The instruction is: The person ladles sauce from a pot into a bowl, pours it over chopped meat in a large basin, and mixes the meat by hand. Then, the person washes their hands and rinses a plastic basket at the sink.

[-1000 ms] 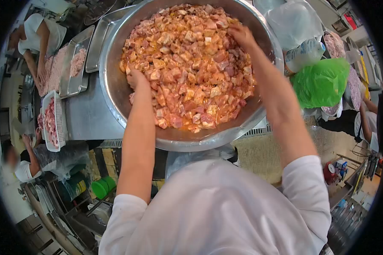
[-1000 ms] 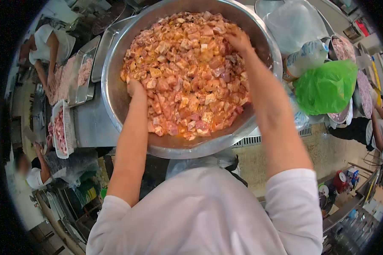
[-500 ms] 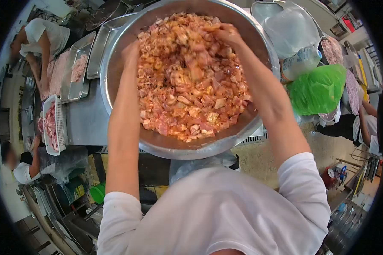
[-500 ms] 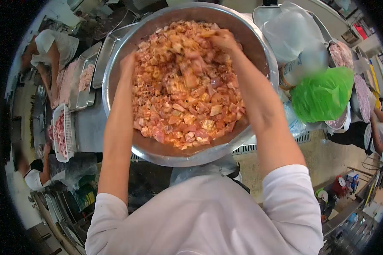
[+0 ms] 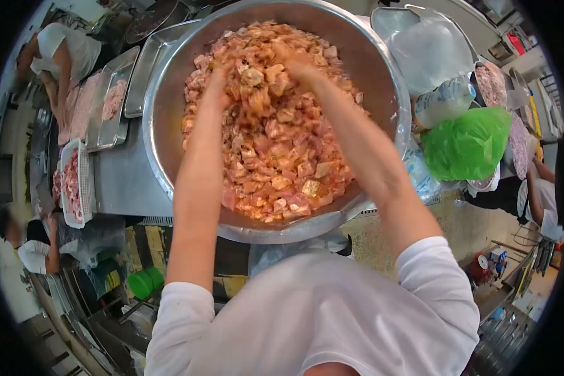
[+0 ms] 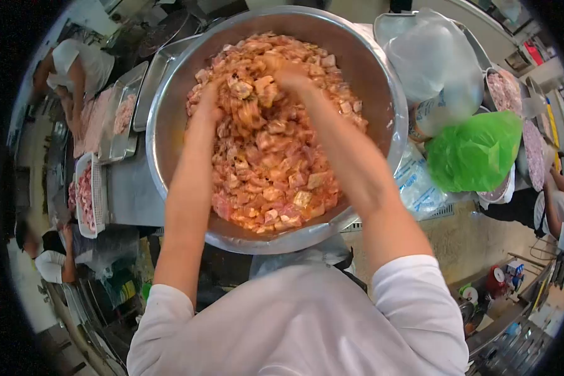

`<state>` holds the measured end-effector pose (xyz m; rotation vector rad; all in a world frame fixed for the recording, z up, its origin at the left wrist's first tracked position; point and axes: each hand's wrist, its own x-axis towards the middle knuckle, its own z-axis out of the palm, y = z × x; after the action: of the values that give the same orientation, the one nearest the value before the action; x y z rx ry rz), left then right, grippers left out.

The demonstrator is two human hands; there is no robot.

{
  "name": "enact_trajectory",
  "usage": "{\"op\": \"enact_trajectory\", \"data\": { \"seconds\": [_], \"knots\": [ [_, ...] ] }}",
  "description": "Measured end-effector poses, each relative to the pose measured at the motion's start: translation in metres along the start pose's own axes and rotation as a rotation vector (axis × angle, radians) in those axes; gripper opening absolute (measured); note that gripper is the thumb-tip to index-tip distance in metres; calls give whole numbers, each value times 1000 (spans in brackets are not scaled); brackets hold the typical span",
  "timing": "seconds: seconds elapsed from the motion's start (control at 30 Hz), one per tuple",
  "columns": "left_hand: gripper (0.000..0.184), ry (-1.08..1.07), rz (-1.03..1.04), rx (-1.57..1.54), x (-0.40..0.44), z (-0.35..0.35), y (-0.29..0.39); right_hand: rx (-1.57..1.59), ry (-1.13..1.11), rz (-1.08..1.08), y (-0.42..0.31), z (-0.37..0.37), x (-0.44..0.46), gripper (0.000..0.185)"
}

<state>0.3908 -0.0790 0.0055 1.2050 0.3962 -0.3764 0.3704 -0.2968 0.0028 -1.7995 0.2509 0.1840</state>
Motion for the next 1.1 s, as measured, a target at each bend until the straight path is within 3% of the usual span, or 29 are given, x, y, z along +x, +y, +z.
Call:
{"op": "enact_trajectory", "data": {
  "seconds": [0.03,0.1,0.13,0.23,0.3,0.33,0.4,0.47,0.53,0.6,0.63,0.7,0.73,0.8,0.83,0.87,0.97,1.03,1.1],
  "knots": [
    [40,174,5,198,-39,-16,29,-101,20,-106,-9,-24,13,32],
    [32,318,232,517,-14,-91,16,-369,143,-414,24,-77,71,21],
    [31,445,288,666,-9,-117,5,-494,145,-401,48,-92,99,23],
    [31,433,576,523,-15,-135,-28,-16,3,-84,73,-89,77,43],
    [44,416,39,361,2,-124,-47,132,28,67,88,-48,60,42],
    [47,584,-33,448,-2,-71,-48,152,59,113,87,-21,49,42],
    [63,369,-235,427,19,-28,-58,155,37,169,83,28,22,41],
    [64,77,-166,315,-6,-4,-44,87,-61,175,68,51,6,40],
    [53,24,-75,249,15,-2,-44,-97,-219,127,46,29,-1,39],
    [39,46,-38,380,-13,-18,2,-250,-311,59,19,-24,-4,38],
    [40,116,-33,447,-19,-35,16,-119,-348,141,-2,-50,-19,39],
    [39,287,113,650,-8,-86,34,-525,-207,-198,25,-104,6,44],
    [37,386,249,783,9,-113,26,-529,-121,-117,27,-107,-1,45],
    [39,375,223,691,27,-133,-7,-533,53,55,35,-113,-22,47],
    [41,370,207,645,29,-138,-15,-280,91,-7,106,-108,16,55],
    [41,352,129,624,27,-126,-20,-99,150,72,127,-88,15,54],
    [43,305,-103,551,10,-50,-58,172,233,246,105,-4,-22,49],
    [48,28,115,214,0,-39,-81,213,177,272,81,37,-36,47],
    [43,-110,134,148,-2,-21,-59,180,71,267,41,47,-55,44]
  ]
}}
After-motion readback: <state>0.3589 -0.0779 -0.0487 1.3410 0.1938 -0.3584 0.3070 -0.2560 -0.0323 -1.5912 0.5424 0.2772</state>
